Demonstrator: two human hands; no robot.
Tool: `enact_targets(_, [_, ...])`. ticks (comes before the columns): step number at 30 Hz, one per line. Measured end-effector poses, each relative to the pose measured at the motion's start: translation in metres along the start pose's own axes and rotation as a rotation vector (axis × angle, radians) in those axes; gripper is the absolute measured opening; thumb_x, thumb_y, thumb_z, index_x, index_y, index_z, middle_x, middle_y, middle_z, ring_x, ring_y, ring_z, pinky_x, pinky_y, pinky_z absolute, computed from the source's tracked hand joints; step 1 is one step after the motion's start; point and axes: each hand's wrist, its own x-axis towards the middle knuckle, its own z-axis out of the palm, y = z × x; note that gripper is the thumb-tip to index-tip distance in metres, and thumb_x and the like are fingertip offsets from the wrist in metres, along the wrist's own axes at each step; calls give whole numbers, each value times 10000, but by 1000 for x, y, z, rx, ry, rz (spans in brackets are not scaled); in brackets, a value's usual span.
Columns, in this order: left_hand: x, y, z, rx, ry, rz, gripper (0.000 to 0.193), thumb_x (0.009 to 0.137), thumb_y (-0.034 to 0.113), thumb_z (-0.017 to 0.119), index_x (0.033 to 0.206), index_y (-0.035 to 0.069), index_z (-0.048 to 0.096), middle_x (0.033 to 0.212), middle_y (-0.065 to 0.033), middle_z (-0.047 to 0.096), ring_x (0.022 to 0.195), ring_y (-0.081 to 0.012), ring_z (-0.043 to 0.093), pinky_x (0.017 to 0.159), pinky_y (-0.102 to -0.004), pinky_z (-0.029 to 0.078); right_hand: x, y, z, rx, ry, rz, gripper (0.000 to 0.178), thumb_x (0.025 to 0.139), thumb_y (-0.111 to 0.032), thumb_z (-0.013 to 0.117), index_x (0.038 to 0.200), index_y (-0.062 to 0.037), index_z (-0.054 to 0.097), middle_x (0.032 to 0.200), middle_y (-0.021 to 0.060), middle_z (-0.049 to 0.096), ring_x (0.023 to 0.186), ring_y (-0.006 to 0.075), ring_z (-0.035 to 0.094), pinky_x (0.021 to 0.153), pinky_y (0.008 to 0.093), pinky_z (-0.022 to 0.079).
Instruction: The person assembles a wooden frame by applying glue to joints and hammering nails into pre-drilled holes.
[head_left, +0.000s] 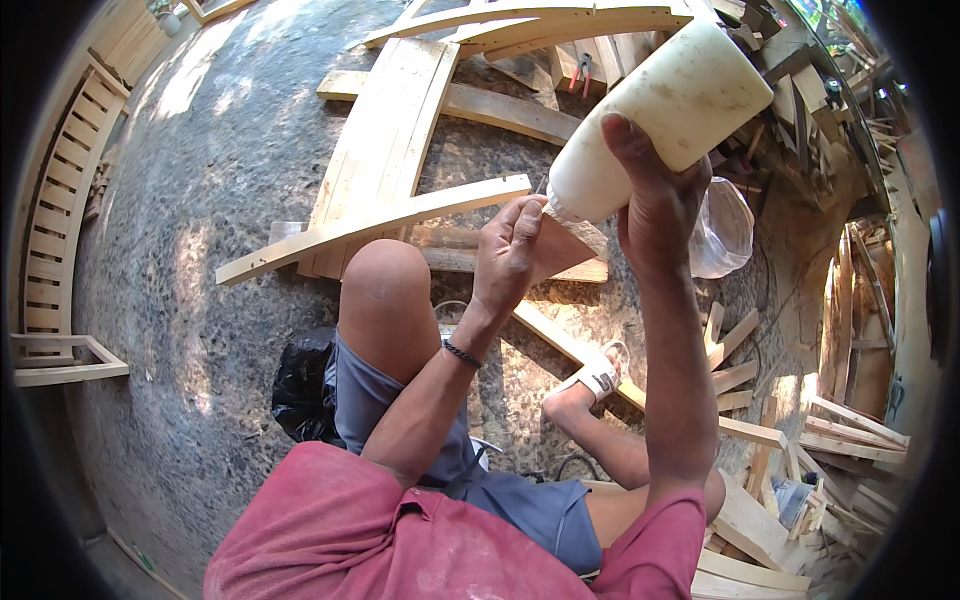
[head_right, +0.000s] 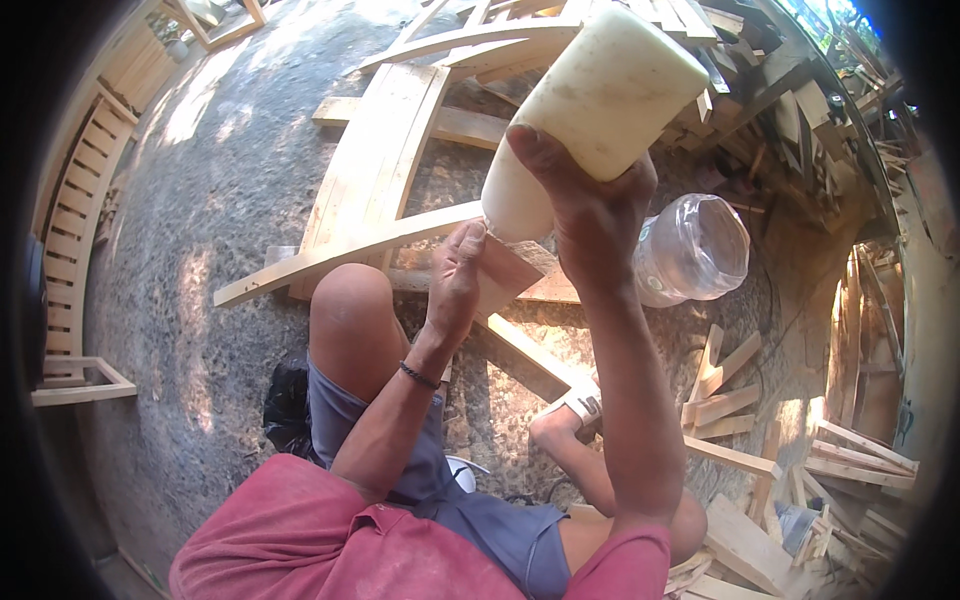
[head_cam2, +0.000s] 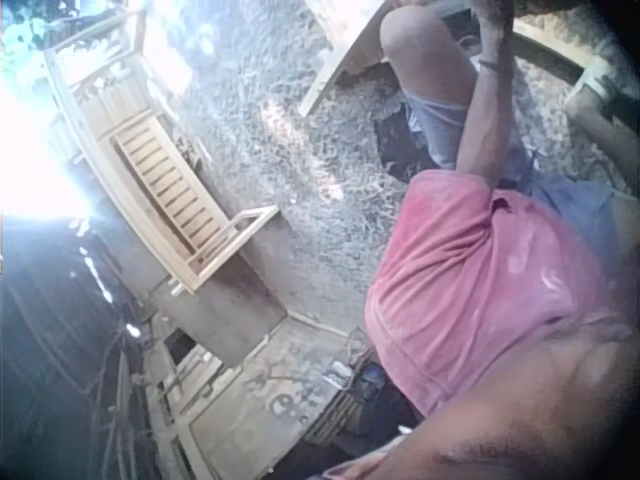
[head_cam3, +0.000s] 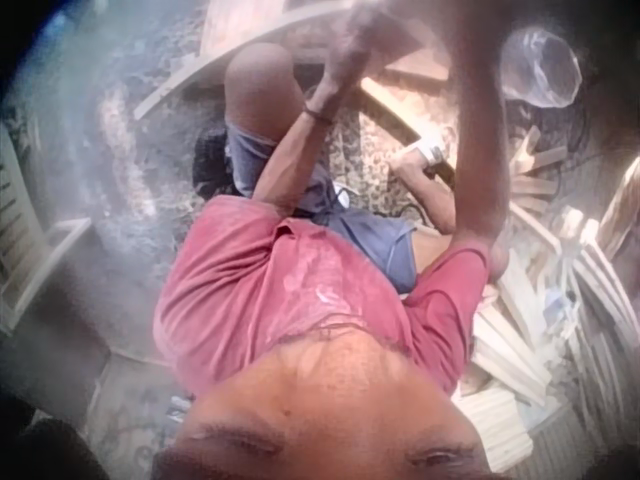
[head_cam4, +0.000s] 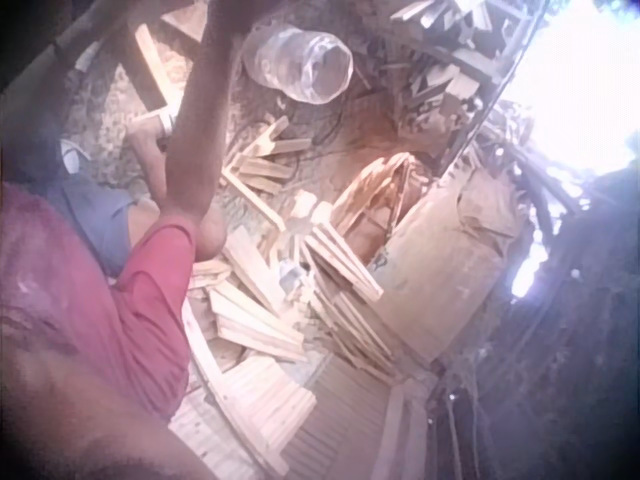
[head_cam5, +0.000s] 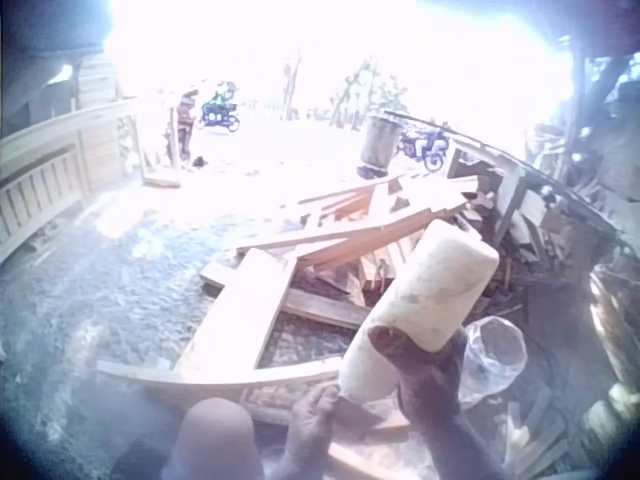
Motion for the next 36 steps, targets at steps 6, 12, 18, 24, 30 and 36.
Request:
enact_targets(6, [-1, 7, 3, 13, 10, 14, 370, 1030, 298, 513, 1102, -42, 638, 964, -42, 645, 926, -83, 546, 829, -229, 439, 3, -1, 4, 7, -1, -34, 295, 818, -138, 798, 1034, -11, 642, 921, 34, 661, 828, 120, 624, 743, 291, 509])
enact_targets(12, [-1, 7, 3, 40, 17, 38, 372, 1030, 297, 512, 1093, -44, 646, 949, -38, 655, 913, -80, 550, 822, -231, 443, 2, 2, 1, -3, 27, -53, 305, 815, -141, 801, 1040, -12, 641, 928, 35, 658, 828, 119, 621, 756, 292, 507])
enact_targets(18, [-2, 8, 3, 15, 1, 17, 372, 1032, 299, 509, 1105, -40, 643, 958, -44, 665, 913, -84, 565, 822, -238, 456, -4, -3, -5, -40, 57, -38, 310, 806, -126, 802, 1046, -16, 640, 943, 30, 658, 849, 122, 617, 780, 298, 498])
enact_targets(24, [-3, 12, 6, 12, 15, 17, 380, 1035, 299, 499, 1118, -46, 635, 965, -53, 671, 911, -85, 575, 825, -240, 465, -8, -9, -14, -42, 102, -25, 317, 796, -125, 810, 1042, -18, 641, 943, 29, 660, 857, 117, 614, 788, 289, 488])
enact_targets(30, [-2, 8, 6, 14, 16, 30, 388, 1036, 298, 497, 1123, -55, 633, 979, -56, 668, 921, -90, 573, 827, -238, 466, -11, -10, -29, -105, 80, -45, 310, 797, -121, 812, 1038, -17, 648, 930, 28, 665, 838, 114, 616, 774, 283, 490])
enact_targets(36, [-4, 9, 3, -10, 37, 6, 395, 1034, 290, 506, 1140, -71, 630, 1002, -61, 666, 956, -95, 569, 855, -239, 454, -16, -16, -37, -146, 76, -39, 350, 797, -153, 817, 1059, -8, 635, 934, 44, 667, 835, 126, 622, 764, 285, 499])
